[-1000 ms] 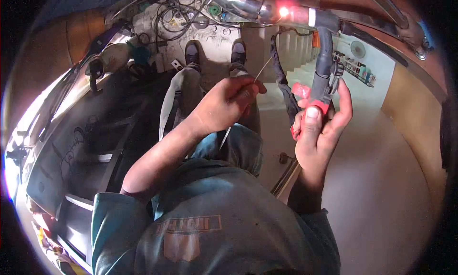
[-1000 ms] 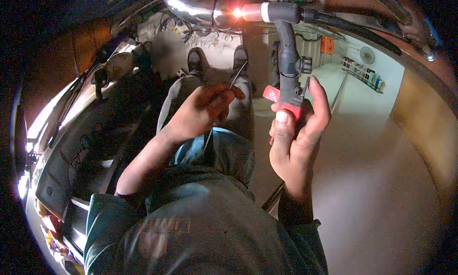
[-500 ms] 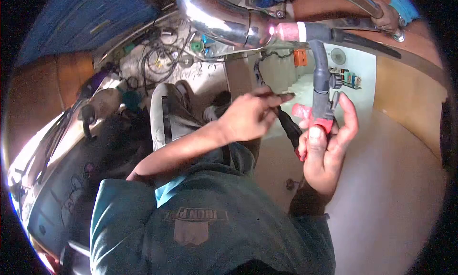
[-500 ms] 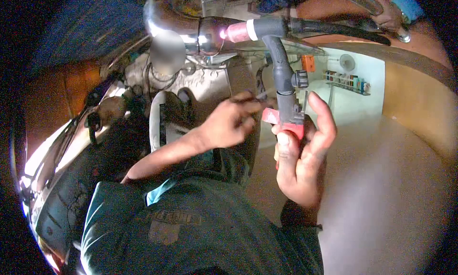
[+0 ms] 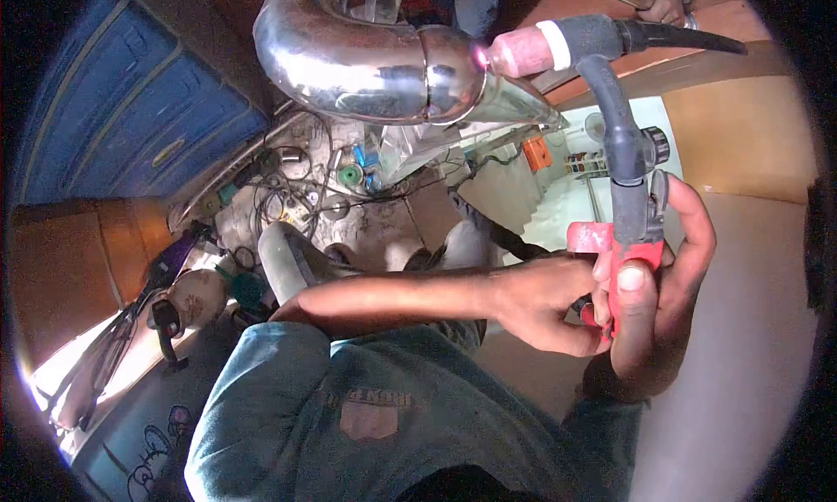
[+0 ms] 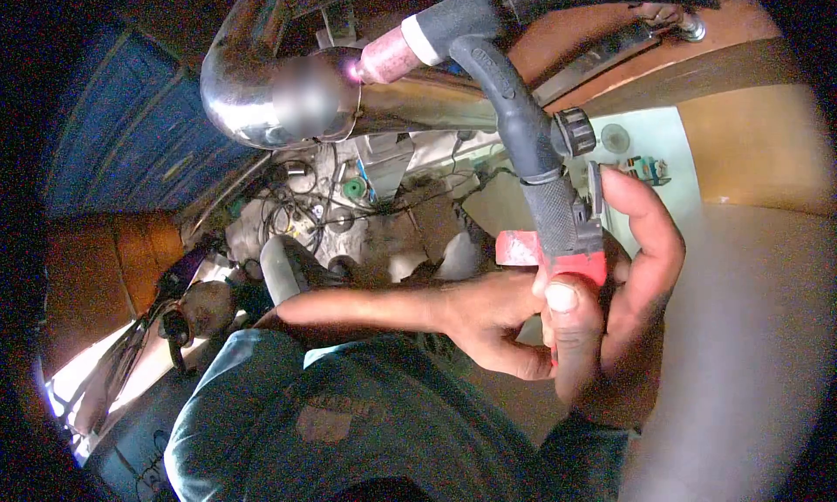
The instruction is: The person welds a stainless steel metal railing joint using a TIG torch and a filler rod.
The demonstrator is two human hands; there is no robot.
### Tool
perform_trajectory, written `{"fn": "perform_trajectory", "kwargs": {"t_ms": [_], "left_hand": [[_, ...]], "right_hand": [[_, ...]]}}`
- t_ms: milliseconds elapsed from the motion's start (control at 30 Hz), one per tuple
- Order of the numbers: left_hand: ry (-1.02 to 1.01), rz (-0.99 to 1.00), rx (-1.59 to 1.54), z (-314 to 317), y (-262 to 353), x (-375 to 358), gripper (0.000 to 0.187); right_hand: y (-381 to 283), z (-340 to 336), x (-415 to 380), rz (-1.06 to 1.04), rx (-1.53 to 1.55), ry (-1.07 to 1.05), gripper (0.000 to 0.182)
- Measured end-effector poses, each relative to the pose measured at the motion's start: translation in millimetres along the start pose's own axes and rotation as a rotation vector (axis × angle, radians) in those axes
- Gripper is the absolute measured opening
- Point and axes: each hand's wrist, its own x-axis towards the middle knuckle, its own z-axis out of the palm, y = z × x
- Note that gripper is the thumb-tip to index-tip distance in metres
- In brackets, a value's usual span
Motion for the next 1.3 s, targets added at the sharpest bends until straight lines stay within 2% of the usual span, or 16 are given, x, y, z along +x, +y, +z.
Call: {"fn": "perform_trajectory", "kwargs": {"t_ms": [33, 100, 167, 233, 267, 300, 367, 433, 500, 600, 733, 1000, 1300], "left_hand": [[0.070, -0.012, -0.024, 3.6, 2.8, 0.0, 0.030], [0.134, -0.134, -0.328, 6.8, 17.6, -3.2, 0.041], [0.178, -0.190, -0.564, 5.0, 30.4, -11.0, 0.063], [0.264, -0.297, -0.955, 2.0, 58.0, -12.6, 0.064], [0.423, -0.188, -0.954, 11.8, 63.2, -7.2, 0.057], [0.455, -0.168, -0.852, 12.9, 62.2, -9.2, 0.053], [0.609, -0.253, -0.751, 17.9, 73.2, -4.3, 0.053], [0.702, -0.277, -0.675, 20.9, 86.8, 3.8, 0.051], [0.746, -0.405, -0.634, 19.2, 100.4, 8.9, 0.049], [0.832, -0.368, -0.595, 23.9, 102.4, 13.3, 0.047], [0.853, -0.383, -0.673, 28.6, 105.5, 14.4, 0.048], [0.909, -0.369, -0.547, 27.0, 103.5, 14.0, 0.047], [0.918, -0.338, -0.511, 26.1, 97.0, 13.9, 0.044]], "right_hand": [[-2.8, 0.9, 0.3, 0.028, 0.027, -0.004, 0.073], [-6.7, 1.1, 0.4, 0.098, 0.104, -0.033, 0.071], [-8.0, 5.1, 0.7, 0.086, 0.104, -0.048, 0.069], [-6.0, 4.8, -0.8, 0.090, 0.085, -0.067, 0.067], [-4.5, 1.8, -2.7, 0.104, 0.059, -0.086, 0.066], [-4.9, -0.1, -4.9, 0.122, 0.044, -0.106, 0.065], [-9.3, 2.5, -8.3, 0.140, 0.046, -0.130, 0.063], [-10.8, 7.4, -8.3, 0.115, 0.057, -0.128, 0.060], [-12.9, 9.7, -7.8, 0.083, 0.050, -0.127, 0.058], [-12.7, 9.9, -8.0, 0.068, 0.060, -0.149, 0.055], [-17.9, 8.1, -10.1, 0.065, 0.019, -0.145, 0.055], [-14.4, 14.0, -13.7, 0.063, -0.040, -0.090, 0.057], [-5.8, 16.7, -12.5, 0.054, 0.051, -0.089, 0.059]]}}
